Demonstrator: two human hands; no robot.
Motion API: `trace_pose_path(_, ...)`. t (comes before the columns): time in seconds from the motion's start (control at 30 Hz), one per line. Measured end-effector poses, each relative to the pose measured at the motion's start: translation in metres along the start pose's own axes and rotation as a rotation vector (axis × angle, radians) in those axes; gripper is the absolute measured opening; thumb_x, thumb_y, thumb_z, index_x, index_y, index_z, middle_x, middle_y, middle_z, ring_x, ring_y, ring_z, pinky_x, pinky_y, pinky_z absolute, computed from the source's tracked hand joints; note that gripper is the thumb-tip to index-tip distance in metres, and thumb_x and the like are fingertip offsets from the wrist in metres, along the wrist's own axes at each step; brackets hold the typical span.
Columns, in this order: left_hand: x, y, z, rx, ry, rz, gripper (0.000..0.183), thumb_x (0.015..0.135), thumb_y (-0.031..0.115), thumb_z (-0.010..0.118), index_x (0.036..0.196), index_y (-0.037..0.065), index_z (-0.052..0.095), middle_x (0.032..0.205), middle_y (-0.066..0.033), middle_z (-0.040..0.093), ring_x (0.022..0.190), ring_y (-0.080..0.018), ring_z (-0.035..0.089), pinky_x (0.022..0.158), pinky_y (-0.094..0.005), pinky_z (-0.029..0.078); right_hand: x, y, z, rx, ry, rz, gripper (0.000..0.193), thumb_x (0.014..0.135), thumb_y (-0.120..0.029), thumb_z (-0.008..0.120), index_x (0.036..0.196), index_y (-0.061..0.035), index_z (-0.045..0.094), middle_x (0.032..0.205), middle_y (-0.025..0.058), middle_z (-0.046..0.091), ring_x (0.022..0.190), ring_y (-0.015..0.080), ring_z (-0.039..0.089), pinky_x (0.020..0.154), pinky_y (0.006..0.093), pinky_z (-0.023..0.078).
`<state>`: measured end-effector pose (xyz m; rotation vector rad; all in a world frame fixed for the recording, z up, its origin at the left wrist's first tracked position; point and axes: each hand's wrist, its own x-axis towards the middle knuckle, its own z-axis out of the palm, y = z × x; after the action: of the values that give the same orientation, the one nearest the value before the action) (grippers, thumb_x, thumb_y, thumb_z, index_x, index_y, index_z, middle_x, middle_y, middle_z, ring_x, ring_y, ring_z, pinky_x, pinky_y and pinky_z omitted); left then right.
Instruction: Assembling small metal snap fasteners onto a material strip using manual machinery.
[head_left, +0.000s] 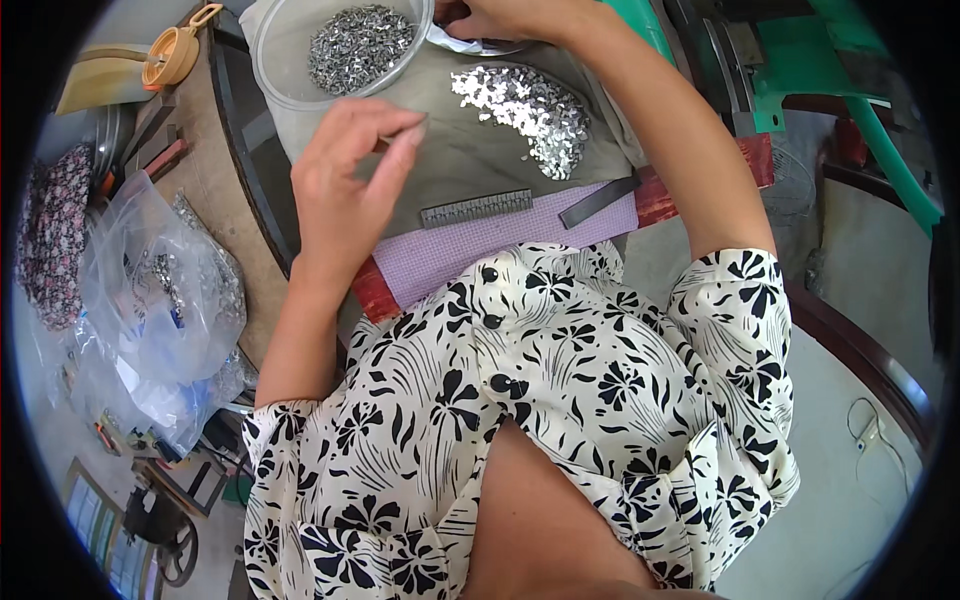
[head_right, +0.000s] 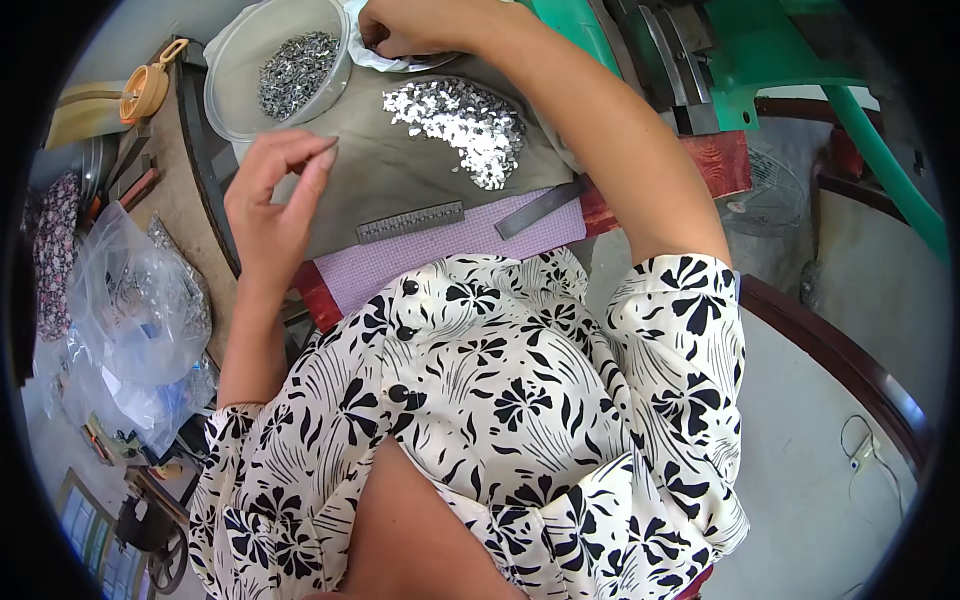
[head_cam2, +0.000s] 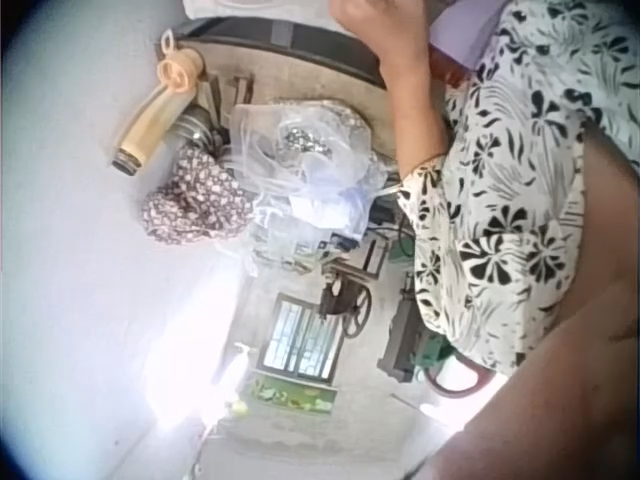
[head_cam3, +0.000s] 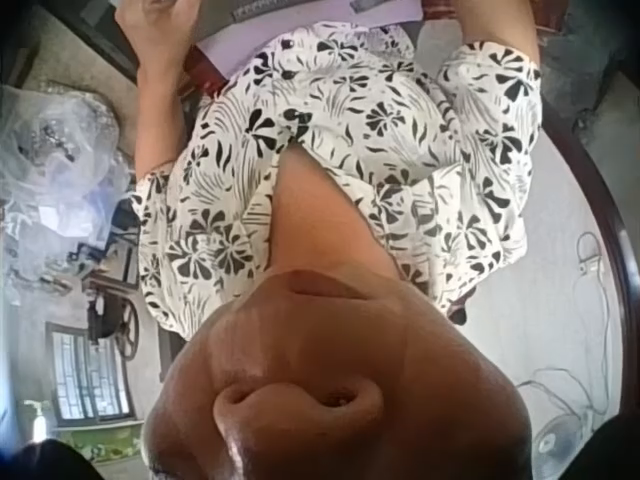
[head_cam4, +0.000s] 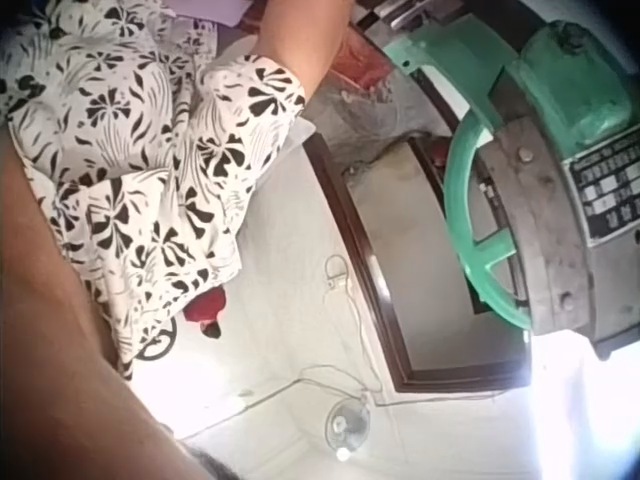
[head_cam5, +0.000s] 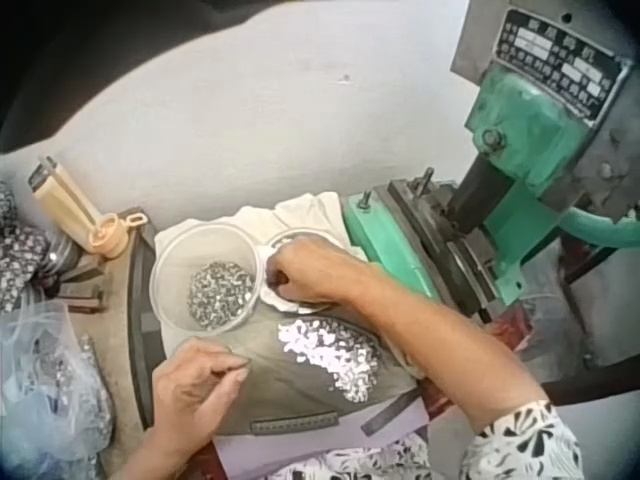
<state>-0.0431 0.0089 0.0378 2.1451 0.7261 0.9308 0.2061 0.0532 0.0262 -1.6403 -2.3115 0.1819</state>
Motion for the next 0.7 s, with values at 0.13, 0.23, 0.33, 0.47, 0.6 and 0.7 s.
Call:
trace_pose_path(0.13,0.020,-0.002,0.001,0.006,0.034,0.051,0.013,0.085,-0.001,0.071,0.098,0.001,0.073,0.091,-0.0083,0.069,0.074,-0.0138,0.065,0.065,-0.0256,0.053,0.007,0.007,-0.006,0.022,-0.125,0.032,0.019,0.074,-0.016,0.068,0.085,-0.0024,0.075,0.082,0.0205,0.071,0.076,0.0369,0.069,0.071,0.0441,0.054)
trace_pose_path(0.23,0.035,-0.001,-0.001,0.003,0.089,0.063,0.012,0.084,0.002,0.073,0.096,0.001,0.074,0.089,-0.0075,0.071,0.073,-0.0137,0.065,0.066,-0.0254,0.053,0.003,0.020,-0.008,0.146,-0.141,0.097,0.021,0.073,-0.018,0.069,0.085,-0.0019,0.075,0.081,0.0203,0.071,0.073,0.0357,0.069,0.068,0.0425,0.054)
trace_pose_path(0.33,0.050,-0.001,-0.004,0.041,0.123,0.022,0.012,0.085,0.005,0.074,0.097,0.003,0.074,0.086,-0.0077,0.071,0.069,-0.0135,0.065,0.066,-0.0259,0.053,-0.006,0.020,-0.010,0.261,-0.064,0.127,0.023,0.074,-0.022,0.073,0.085,-0.0020,0.076,0.076,0.0183,0.071,0.067,0.0273,0.069,0.066,0.0380,0.053)
trace_pose_path(0.47,0.077,0.007,0.001,0.267,0.074,-0.027,0.015,0.091,0.009,0.072,0.103,0.000,0.075,0.088,-0.0024,0.073,0.075,-0.0075,0.066,0.073,-0.0206,0.051,-0.013,0.033,-0.007,0.564,0.013,0.254,0.018,0.078,-0.018,0.076,0.083,-0.0017,0.077,0.070,0.0074,0.071,0.063,0.0123,0.063,0.059,0.0300,0.050)
trace_pose_path(0.6,0.107,0.019,0.022,0.176,-0.060,-0.125,0.016,0.082,0.006,0.071,0.095,-0.003,0.066,0.088,-0.0160,0.071,0.081,-0.0313,0.070,0.074,-0.0363,0.056,-0.023,0.029,-0.023,0.906,0.051,0.480,0.016,0.087,-0.019,0.074,0.087,-0.0035,0.076,0.074,-0.0001,0.069,0.063,0.0083,0.059,0.057,0.0241,0.044)
trace_pose_path(0.7,0.116,0.004,0.034,0.124,-0.094,-0.042,0.018,0.082,0.003,0.071,0.097,-0.006,0.065,0.087,-0.0186,0.073,0.079,-0.0262,0.073,0.071,-0.0334,0.057,-0.025,0.025,-0.021,1.265,0.129,0.513,0.015,0.089,-0.017,0.073,0.089,-0.0022,0.074,0.076,0.0023,0.069,0.065,0.0080,0.059,0.059,0.0228,0.045)
